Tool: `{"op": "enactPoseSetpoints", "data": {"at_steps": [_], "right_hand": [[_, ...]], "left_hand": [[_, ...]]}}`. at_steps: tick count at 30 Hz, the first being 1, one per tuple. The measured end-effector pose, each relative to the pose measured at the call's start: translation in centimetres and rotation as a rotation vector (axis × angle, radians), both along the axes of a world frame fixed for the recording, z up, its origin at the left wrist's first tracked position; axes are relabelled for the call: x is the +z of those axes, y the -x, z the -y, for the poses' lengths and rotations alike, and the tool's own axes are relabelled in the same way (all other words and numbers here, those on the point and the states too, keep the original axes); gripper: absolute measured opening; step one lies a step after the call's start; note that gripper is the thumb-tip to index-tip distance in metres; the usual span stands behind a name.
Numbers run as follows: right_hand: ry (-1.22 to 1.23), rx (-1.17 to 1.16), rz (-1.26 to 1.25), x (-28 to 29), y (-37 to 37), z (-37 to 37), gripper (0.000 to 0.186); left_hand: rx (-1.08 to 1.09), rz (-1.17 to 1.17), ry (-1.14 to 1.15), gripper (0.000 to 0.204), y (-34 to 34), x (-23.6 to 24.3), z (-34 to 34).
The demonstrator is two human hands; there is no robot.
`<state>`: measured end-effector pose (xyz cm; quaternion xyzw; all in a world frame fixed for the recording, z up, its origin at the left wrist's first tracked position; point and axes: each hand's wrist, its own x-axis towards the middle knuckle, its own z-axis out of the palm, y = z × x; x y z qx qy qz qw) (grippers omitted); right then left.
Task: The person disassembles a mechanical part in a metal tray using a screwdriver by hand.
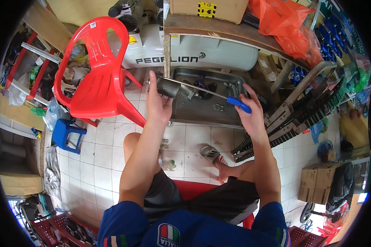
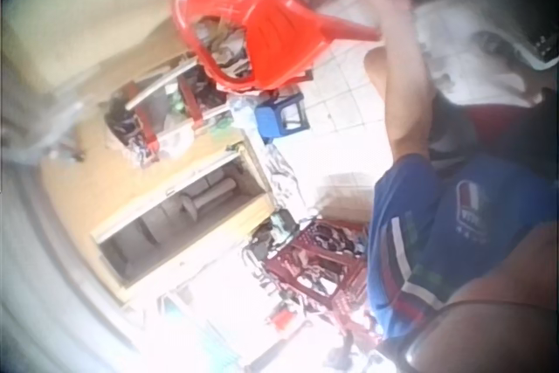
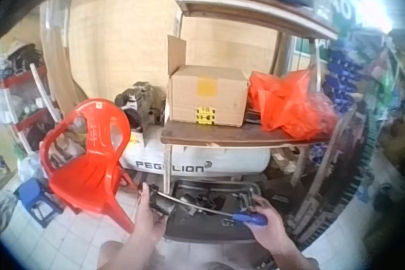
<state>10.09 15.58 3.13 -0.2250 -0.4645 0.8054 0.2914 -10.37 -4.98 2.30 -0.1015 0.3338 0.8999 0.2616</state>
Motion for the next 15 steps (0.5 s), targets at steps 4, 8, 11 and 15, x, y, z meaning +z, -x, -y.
{"op": "enactPoseSetpoints", "data": {"at_steps": [4,8,11,15], "right_hand": [[0.068,-0.054,0.145,1.4,0.5,1.1,0.059],[-0.252,0.054,0.455,1.1,-0.3,0.6,0.066],[-0.360,0.114,0.524,0.8,-0.7,-0.6,0.062],[-0.371,0.028,0.461,0.6,-0.4,-0.7,0.043]], "left_hand": [[0.017,-0.055,0.003,0.045,-0.3,0.2,0.0],[0.033,-0.062,0.009,0.040,-0.2,0.2,0.0],[0.049,-0.052,0.010,0.035,-0.3,0.4,-0.3],[0.020,-0.062,-0.014,0.043,0.1,-0.7,-0.3]]}}
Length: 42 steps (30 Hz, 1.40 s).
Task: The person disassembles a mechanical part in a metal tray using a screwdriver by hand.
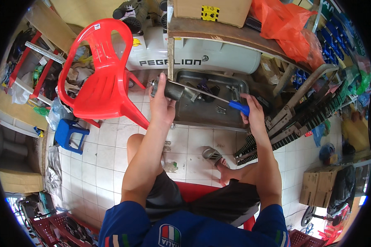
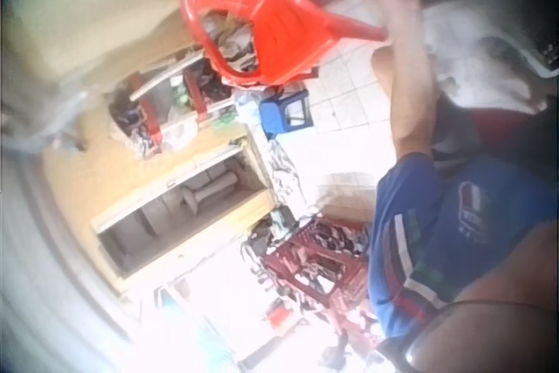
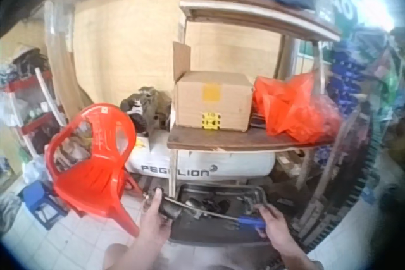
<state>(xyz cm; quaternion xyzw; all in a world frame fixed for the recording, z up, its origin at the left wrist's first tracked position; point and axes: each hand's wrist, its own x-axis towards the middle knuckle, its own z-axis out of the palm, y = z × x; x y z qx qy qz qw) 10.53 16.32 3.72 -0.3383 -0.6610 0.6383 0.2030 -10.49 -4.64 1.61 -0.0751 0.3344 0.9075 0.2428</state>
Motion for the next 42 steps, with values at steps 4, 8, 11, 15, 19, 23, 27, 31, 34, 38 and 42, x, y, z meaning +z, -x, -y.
{"op": "enactPoseSetpoints", "data": {"at_steps": [4,8,11,15,19,23,27,31,34,38,42], "right_hand": [[-0.038,-0.045,-0.162,-1.7,0.3,-1.1,0.029],[0.045,-0.076,-0.344,-1.2,0.9,-0.9,0.035],[0.060,-0.059,-0.430,1.0,2.1,0.2,0.043],[0.004,-0.019,-0.471,2.1,4.6,0.9,0.044],[-0.051,0.076,-0.232,6.6,6.8,6.2,0.066],[-0.159,0.237,-0.128,4.8,10.1,7.5,0.060],[-0.144,0.302,-0.251,5.8,12.0,14.5,0.046],[0.136,0.510,-0.279,6.2,13.6,18.8,0.041],[0.273,0.710,-0.336,5.9,15.2,22.1,0.045],[0.316,0.821,-0.270,7.3,16.5,27.5,0.051],[0.002,0.879,-0.101,8.8,16.4,32.4,0.065]], "left_hand": [[0.033,-0.035,-0.029,0.061,0.3,0.0,0.5],[0.069,-0.026,0.002,0.084,-1.0,2.7,1.1],[0.140,-0.114,-0.041,0.084,-0.1,2.8,1.5],[0.242,-0.154,0.075,0.075,0.5,6.9,4.2],[0.336,-0.224,0.037,0.065,0.9,9.3,8.9],[0.455,-0.320,0.165,0.059,1.0,10.8,15.1],[0.511,-0.303,0.216,0.064,-0.4,11.9,22.0],[0.616,-0.278,0.216,0.068,-3.2,12.9,28.3],[0.690,-0.272,0.188,0.073,-5.8,13.9,33.0],[0.819,-0.214,0.124,0.081,-8.7,13.7,37.6],[0.897,-0.191,0.134,0.084,-10.6,12.0,41.8]]}}
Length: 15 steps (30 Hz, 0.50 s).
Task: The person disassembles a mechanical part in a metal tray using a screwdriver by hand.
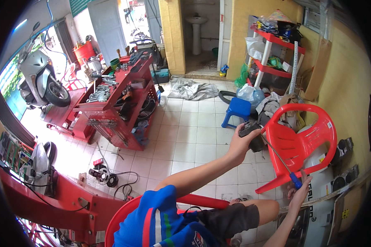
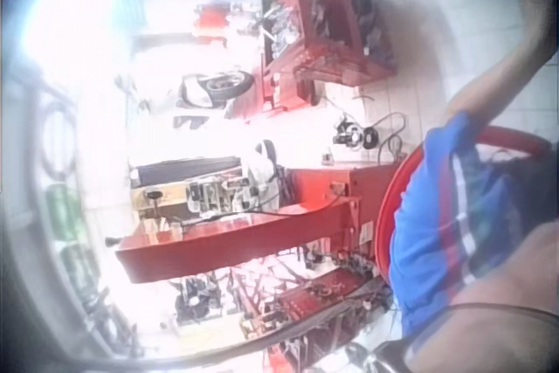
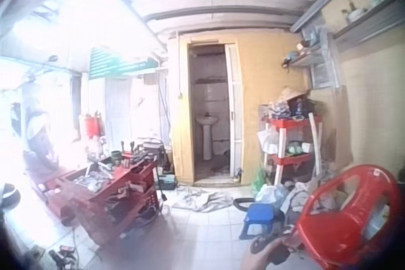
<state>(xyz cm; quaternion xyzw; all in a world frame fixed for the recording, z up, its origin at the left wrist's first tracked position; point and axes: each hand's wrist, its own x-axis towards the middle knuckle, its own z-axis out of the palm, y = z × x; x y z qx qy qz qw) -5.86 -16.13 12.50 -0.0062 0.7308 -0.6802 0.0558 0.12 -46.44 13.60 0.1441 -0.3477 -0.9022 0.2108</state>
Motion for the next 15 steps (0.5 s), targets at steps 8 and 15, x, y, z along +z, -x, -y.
{"op": "enactPoseSetpoints", "data": {"at_steps": [8,15], "right_hand": [[-0.020,0.051,-0.131,0.1,-0.5,5.6,0.040],[0.359,0.101,-0.107,-0.3,0.5,5.7,0.041]], "left_hand": [[0.119,0.047,-0.005,0.083,-1.3,0.1,4.5],[0.117,0.054,-0.055,0.085,-1.8,0.0,4.7]]}}
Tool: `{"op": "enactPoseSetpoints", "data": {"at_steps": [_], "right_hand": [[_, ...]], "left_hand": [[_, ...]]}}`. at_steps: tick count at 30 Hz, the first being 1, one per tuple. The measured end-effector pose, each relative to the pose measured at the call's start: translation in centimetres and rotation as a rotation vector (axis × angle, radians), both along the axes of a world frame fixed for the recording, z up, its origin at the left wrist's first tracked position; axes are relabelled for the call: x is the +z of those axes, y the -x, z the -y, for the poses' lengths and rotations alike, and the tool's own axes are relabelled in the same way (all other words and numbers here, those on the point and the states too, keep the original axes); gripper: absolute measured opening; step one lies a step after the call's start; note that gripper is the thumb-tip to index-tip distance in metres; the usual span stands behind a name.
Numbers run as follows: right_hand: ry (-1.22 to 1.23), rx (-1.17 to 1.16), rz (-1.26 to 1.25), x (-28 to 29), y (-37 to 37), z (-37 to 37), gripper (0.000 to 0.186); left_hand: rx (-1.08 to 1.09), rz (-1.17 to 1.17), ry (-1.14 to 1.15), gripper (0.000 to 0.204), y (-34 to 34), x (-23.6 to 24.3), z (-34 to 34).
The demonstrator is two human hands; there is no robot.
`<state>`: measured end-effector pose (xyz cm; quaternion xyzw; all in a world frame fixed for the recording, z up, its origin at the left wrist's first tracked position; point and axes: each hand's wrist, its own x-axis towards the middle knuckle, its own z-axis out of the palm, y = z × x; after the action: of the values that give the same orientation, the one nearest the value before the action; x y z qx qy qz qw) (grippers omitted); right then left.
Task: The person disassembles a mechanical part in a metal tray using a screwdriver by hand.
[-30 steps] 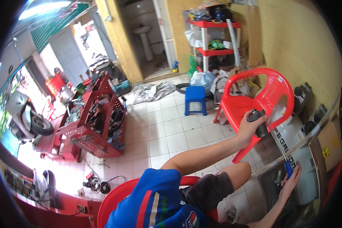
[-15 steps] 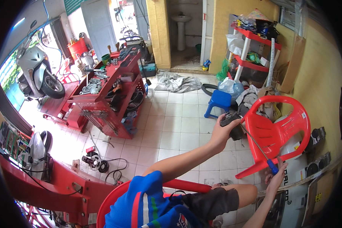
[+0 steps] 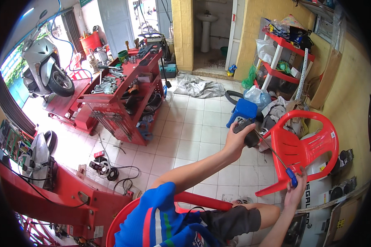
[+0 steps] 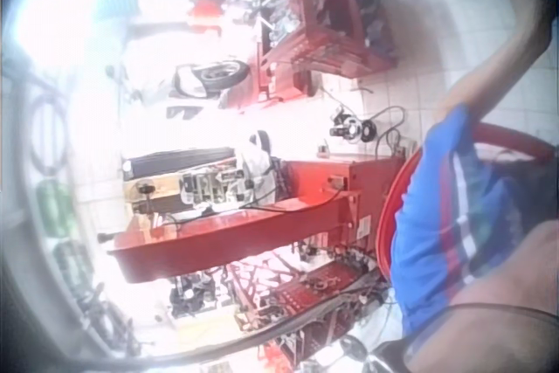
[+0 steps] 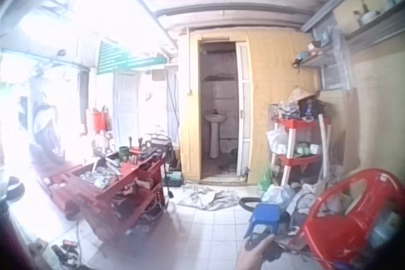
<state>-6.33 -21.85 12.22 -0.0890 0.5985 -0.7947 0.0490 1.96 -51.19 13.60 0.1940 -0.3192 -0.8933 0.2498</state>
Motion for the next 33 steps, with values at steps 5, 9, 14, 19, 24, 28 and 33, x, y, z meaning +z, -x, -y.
{"op": "enactPoseSetpoints", "data": {"at_steps": [5,9,14,19,24,28,33], "right_hand": [[-0.162,-0.063,0.099,3.3,-2.6,1.6,0.043],[-0.311,0.086,0.115,2.3,-1.6,-0.6,0.042],[-0.154,0.072,0.062,0.9,-1.5,-1.1,0.042],[-0.047,0.061,0.081,-0.3,-1.2,-1.5,0.043],[-0.261,-0.023,0.125,2.0,-3.3,-0.4,0.049],[-0.523,0.050,0.161,1.8,-2.9,-1.7,0.053],[-0.648,-0.040,-0.010,-0.3,-2.3,-1.8,0.045]], "left_hand": [[0.016,-0.042,-0.037,0.096,-0.2,0.3,-0.3],[-0.030,-0.073,-0.028,0.091,-0.2,0.6,-0.4],[-0.030,-0.050,-0.046,0.084,0.3,-0.5,-0.4],[-0.068,-0.030,-0.036,0.080,0.1,-1.0,-0.8],[-0.068,-0.018,-0.022,0.078,-0.1,-1.4,-0.9],[-0.080,-0.034,-0.018,0.077,-0.2,-1.1,-1.2],[-0.089,-0.025,0.007,0.056,-0.6,-1.0,-1.1]]}}
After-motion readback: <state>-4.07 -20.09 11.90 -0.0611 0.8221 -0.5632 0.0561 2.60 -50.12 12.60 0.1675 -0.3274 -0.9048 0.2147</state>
